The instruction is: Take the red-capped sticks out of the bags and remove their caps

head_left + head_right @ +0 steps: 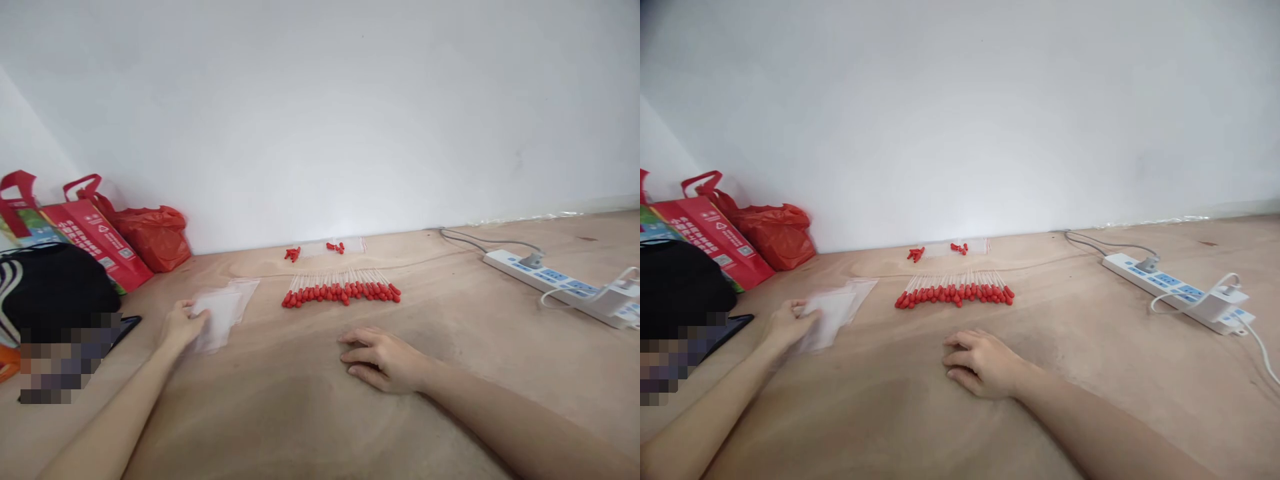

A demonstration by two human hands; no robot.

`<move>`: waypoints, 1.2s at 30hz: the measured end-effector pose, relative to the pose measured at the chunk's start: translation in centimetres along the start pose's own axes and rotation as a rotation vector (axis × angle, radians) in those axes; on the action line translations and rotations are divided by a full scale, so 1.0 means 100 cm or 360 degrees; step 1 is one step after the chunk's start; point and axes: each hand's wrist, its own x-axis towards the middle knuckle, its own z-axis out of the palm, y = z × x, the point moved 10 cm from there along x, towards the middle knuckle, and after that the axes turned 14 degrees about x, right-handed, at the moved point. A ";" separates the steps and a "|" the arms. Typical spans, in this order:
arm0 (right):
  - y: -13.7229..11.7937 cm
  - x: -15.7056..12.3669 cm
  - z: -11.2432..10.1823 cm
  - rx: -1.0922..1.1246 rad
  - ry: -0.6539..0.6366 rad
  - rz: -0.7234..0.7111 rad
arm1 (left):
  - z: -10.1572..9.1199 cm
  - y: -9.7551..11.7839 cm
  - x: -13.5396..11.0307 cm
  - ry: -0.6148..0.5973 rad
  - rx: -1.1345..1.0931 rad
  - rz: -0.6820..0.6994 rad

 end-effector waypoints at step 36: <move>0.190 -0.031 -0.095 0.0047 0.0656 0.0767 | 0.040 0.319 -0.132 -0.0246 -0.0251 0.1701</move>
